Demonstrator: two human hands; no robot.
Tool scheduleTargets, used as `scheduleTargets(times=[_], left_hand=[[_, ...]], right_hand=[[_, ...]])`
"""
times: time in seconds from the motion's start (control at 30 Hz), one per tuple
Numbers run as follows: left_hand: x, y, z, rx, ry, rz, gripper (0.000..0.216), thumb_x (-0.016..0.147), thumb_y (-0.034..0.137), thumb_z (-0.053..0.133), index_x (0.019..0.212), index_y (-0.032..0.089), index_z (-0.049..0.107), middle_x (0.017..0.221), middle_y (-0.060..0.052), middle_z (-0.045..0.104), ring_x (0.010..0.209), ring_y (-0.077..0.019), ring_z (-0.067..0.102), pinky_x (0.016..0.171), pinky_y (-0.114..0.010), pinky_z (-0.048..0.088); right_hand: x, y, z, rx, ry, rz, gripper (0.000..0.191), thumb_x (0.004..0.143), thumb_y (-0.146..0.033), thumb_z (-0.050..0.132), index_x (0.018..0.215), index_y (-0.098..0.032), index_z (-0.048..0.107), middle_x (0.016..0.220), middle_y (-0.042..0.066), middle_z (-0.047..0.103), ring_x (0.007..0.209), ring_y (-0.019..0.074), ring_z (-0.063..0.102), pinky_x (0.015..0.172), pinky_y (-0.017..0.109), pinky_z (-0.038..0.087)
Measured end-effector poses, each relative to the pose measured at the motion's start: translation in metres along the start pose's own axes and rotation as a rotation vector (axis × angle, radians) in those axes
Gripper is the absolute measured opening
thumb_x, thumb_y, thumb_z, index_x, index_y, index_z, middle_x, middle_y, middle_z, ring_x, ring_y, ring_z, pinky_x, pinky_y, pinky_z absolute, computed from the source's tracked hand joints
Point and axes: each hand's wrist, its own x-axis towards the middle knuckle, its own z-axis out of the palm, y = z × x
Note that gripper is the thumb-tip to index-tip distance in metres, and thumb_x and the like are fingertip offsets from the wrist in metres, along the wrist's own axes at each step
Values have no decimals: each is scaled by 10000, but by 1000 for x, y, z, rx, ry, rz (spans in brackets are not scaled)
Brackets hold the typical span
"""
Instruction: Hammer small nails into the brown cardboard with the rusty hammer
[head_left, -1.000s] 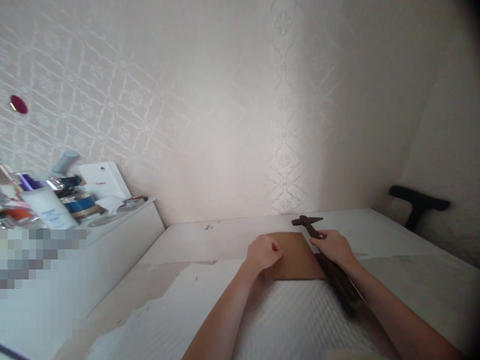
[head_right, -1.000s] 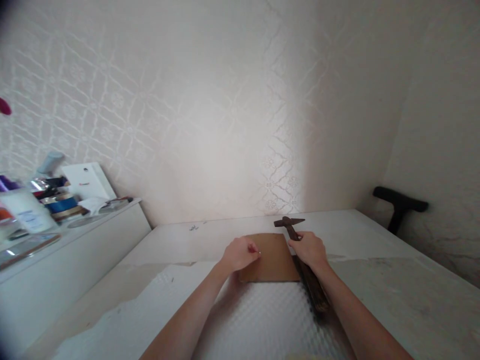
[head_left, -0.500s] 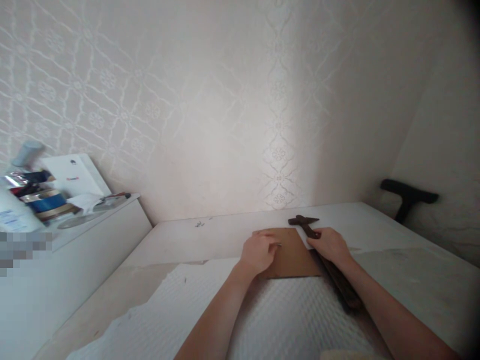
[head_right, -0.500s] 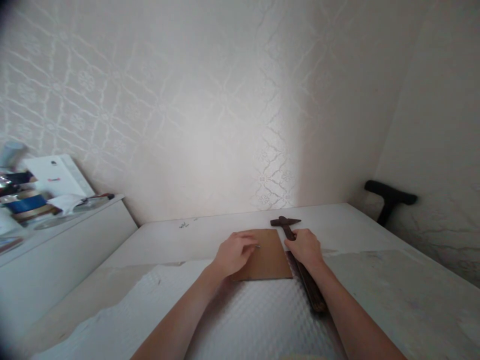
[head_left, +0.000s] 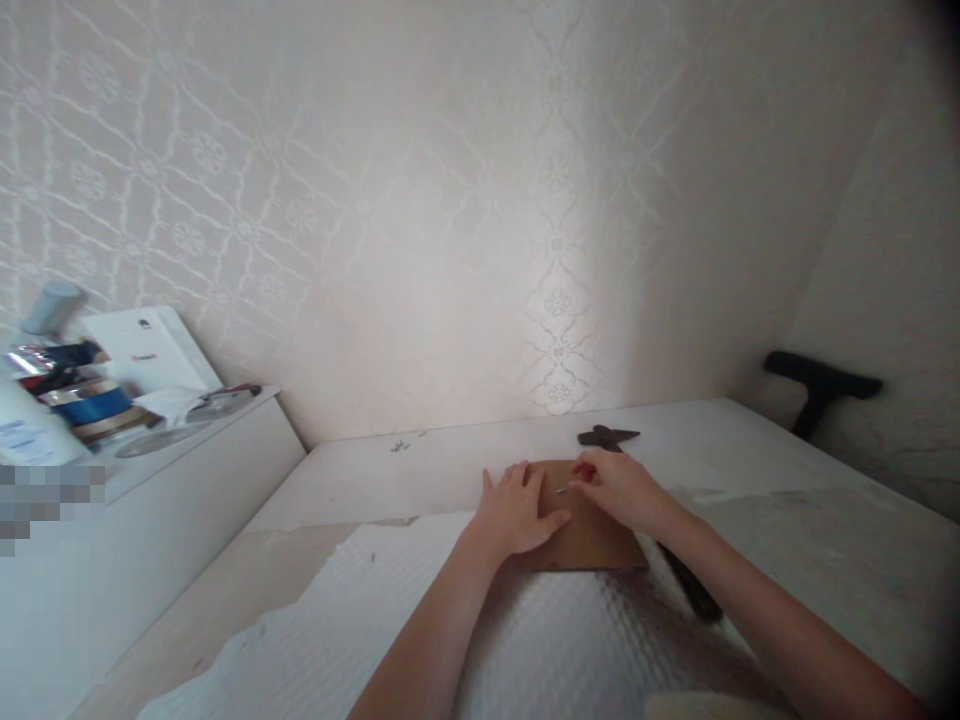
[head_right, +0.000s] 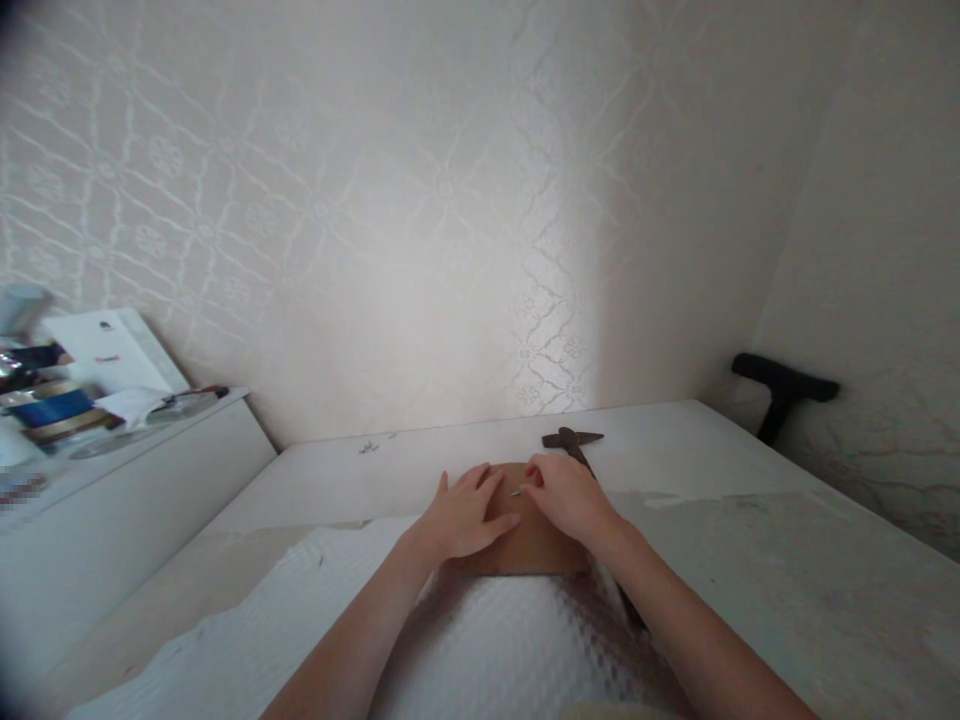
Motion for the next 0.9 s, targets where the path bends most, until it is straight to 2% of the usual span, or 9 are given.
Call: scheduleTargets(times=[0.1,0.23,0.33,0.43,0.5,0.63,0.8,0.9], left_hand=[[-10,2,-9,-6,-37,33,744,796,649,481,1399,225,380,1484,-155,341,1351,-346,320,1081,-661,141],[-15,1,-17,-22,-31,70,689,741,600,591,1329,263,465,1347,-132,492,1250,-350,442,1044,-646,250],[-10,-5,-18,-66,11,107,579,733,523,638,1241,255,553,1241,-107,576,1153,-322,525,997,-527,386],[-3,-13,-15,-142,65,138,310,784,375,612,1050,225,664,1058,-74,669,1013,-257,604,890,-359,474],[1,-17,-14,-183,94,99,186,803,282,586,934,212,698,951,-55,701,933,-227,632,833,-305,486],[5,-19,-11,-229,116,-50,150,788,189,591,868,205,716,892,-41,725,883,-206,654,794,-269,489],[6,-22,-9,-264,140,-86,131,796,200,596,820,186,724,865,-54,731,842,-205,665,757,-266,496],[7,-24,-10,-300,171,-69,156,775,132,585,798,191,727,853,-41,735,830,-188,667,771,-256,494]], right_hand=[[2,-14,5,4,-136,-32,176,782,-172,595,932,-175,686,823,64,708,778,198,645,662,262,428],[3,-21,11,-9,-182,-47,116,729,-130,631,817,-184,685,826,58,708,801,201,642,679,261,424],[3,-25,12,9,-204,-59,113,734,-116,617,776,-198,684,806,39,706,791,192,640,683,257,420],[3,-30,13,32,-207,-17,122,746,-113,608,802,-189,684,817,42,707,788,184,639,676,253,418],[4,-34,16,47,-187,40,125,759,-139,617,855,-180,684,842,49,713,803,185,642,678,254,418],[7,-40,27,43,-147,141,116,768,-236,652,870,-203,695,869,38,725,839,199,650,671,261,411],[5,-41,38,45,-90,110,65,752,-237,664,792,-235,715,806,12,729,807,196,658,662,264,402],[2,-37,41,100,-45,92,73,744,-197,644,765,-224,709,769,12,725,760,185,658,675,267,414]])
